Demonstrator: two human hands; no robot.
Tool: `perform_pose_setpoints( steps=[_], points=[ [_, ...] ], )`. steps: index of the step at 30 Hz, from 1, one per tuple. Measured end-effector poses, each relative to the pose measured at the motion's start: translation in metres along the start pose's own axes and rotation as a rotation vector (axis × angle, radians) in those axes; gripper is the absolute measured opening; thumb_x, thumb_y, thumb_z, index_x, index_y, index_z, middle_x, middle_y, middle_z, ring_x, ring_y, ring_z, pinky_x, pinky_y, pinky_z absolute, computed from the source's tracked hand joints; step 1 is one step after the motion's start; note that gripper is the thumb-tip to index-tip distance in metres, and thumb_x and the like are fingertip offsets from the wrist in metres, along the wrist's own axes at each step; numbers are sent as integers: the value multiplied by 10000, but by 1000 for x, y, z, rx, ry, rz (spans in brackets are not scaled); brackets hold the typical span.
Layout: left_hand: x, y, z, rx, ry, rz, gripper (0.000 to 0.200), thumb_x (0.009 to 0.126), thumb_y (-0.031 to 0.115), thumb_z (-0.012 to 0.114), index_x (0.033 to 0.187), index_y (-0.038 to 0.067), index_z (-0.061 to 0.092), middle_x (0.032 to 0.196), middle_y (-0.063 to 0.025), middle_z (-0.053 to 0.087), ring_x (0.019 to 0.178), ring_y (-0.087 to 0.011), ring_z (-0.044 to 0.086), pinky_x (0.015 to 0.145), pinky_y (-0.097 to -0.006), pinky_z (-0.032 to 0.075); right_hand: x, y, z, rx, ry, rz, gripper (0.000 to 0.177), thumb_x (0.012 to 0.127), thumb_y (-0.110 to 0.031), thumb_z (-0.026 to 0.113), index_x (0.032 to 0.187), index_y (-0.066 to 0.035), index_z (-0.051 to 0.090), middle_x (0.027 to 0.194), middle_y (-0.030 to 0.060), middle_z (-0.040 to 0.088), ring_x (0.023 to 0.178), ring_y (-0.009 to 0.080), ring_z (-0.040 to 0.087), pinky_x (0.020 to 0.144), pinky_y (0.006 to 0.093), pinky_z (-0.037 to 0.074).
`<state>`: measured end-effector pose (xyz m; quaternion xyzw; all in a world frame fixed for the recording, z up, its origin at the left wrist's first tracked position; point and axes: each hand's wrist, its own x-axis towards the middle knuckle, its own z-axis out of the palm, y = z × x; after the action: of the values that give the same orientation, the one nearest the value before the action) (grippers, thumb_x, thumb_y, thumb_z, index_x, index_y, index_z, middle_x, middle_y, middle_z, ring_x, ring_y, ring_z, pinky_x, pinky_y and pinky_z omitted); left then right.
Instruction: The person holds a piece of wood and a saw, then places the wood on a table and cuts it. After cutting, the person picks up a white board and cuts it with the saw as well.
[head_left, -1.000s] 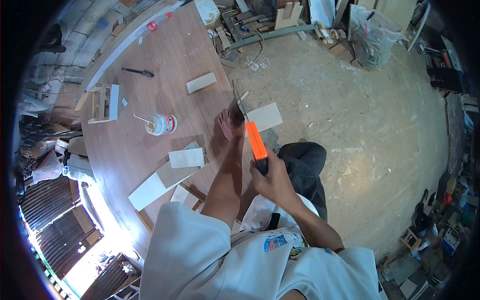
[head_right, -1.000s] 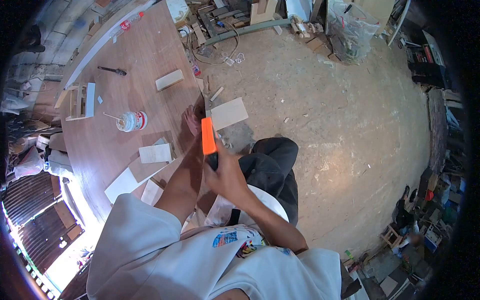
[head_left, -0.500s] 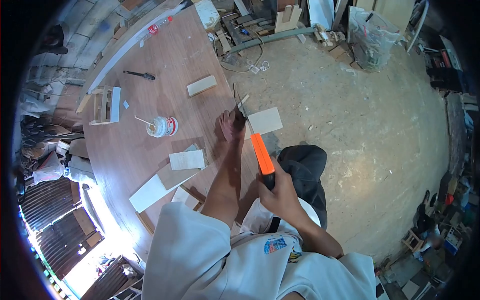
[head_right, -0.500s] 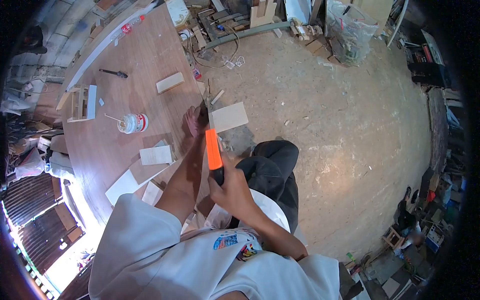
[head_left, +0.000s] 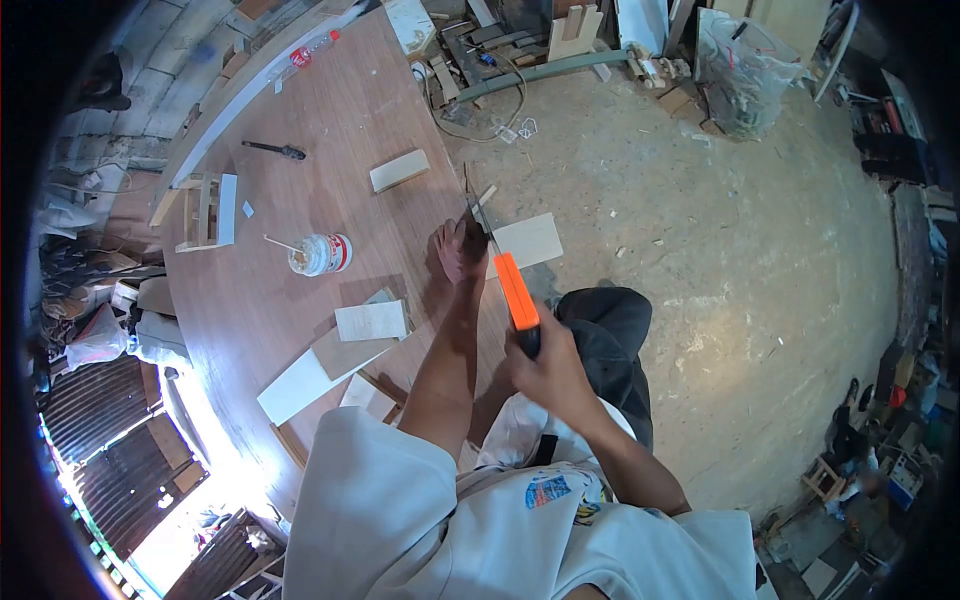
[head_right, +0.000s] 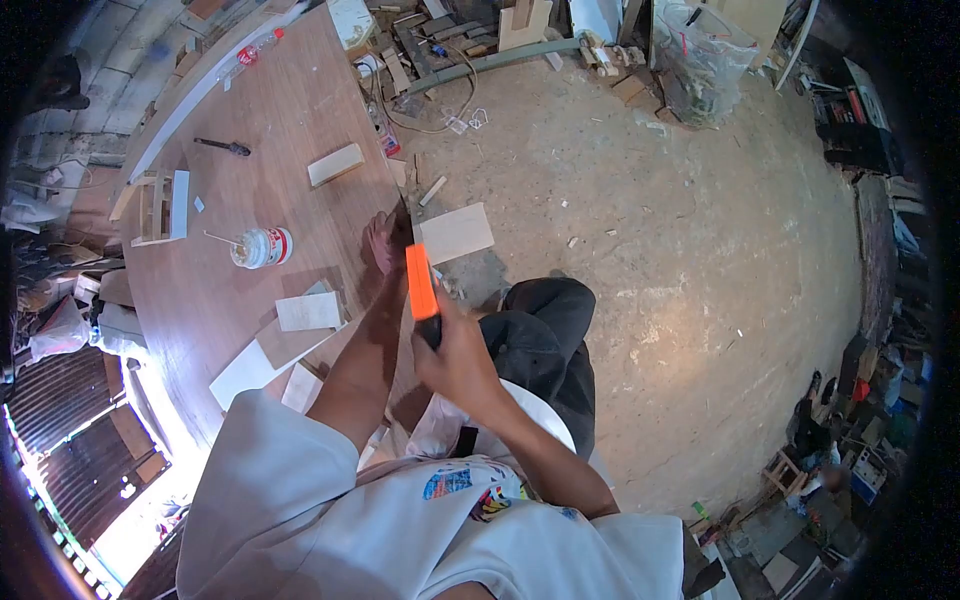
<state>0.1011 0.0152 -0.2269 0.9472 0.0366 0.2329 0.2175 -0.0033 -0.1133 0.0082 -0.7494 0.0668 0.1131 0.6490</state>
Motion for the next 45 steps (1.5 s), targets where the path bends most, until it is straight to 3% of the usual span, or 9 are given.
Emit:
perform_pose_setpoints(
  steps=[4, 7, 11, 16, 19, 28, 32, 40, 45],
  points=[
    [2, 2, -3, -28, -6, 54, 41, 738, 109, 593, 763, 77, 599, 781, -102, 549, 793, -289, 543, 766, -417, 415, 23, 21, 6, -79, -31, 106, 203, 799, 0, 572, 993, 27, 519, 709, 153, 542, 637, 168, 516, 633, 310, 446],
    [6, -4, -3, -29, -5, 72, 39, 735, 108, 593, 760, 78, 599, 781, -103, 549, 795, -289, 543, 766, -417, 414, 12, 29, 9, -48, 87, 9, 224, 800, -2, 569, 1019, 22, 528, 671, 125, 517, 621, 145, 486, 606, 305, 432],
    [-1, -9, 5, -63, -14, 4, 33, 735, 106, 596, 718, 78, 592, 790, -99, 541, 807, -297, 534, 775, -419, 412, 21, 27, 11, 5, 81, -24, 244, 803, -6, 568, 1043, 21, 529, 660, 105, 490, 623, 136, 461, 598, 303, 425],
    [4, 2, -5, -38, -97, -100, 48, 748, 126, 598, 756, 79, 594, 829, -98, 539, 839, -297, 527, 793, -411, 408, 46, 15, 8, -52, -4, 121, 214, 798, -2, 564, 1006, 24, 519, 714, 93, 484, 663, 120, 435, 645, 287, 423],
    [0, -2, -1, -24, -70, 2, 60, 752, 132, 594, 792, 87, 598, 820, -102, 534, 831, -300, 526, 793, -419, 408, 38, 26, 8, -45, 49, 12, 193, 794, -3, 563, 978, 23, 513, 715, 84, 477, 666, 108, 423, 637, 286, 413],
    [4, 2, -5, -48, -86, -25, 87, 746, 131, 589, 822, 93, 608, 794, -103, 528, 824, -300, 528, 784, -420, 413, 67, 35, 11, -50, -2, 16, 184, 804, -19, 567, 976, 27, 521, 694, 47, 475, 650, 111, 426, 620, 288, 416],
    [6, 1, -7, -34, -67, 22, 89, 746, 132, 590, 823, 93, 608, 789, -103, 527, 822, -300, 529, 780, -421, 413, 60, 41, 15, -39, 9, -1, 177, 809, -30, 568, 971, 25, 521, 680, 62, 482, 634, 116, 436, 611, 288, 417],
    [4, -6, -5, 6, -48, 49, 89, 744, 132, 592, 823, 93, 609, 776, -106, 523, 816, -303, 530, 767, -422, 413, 45, 37, 21, -77, 74, -20, 185, 819, -38, 549, 988, 19, 499, 699, 187, 509, 615, 270, 496, 647, 360, 447],
    [5, -4, -4, -42, 52, 78, 87, 744, 128, 589, 815, 82, 611, 774, -110, 528, 812, -303, 532, 755, -419, 409, 36, 35, 18, -66, 55, 35, 244, 810, -22, 564, 1043, 29, 509, 702, 141, 517, 647, 178, 488, 645, 329, 444]
  ],
)
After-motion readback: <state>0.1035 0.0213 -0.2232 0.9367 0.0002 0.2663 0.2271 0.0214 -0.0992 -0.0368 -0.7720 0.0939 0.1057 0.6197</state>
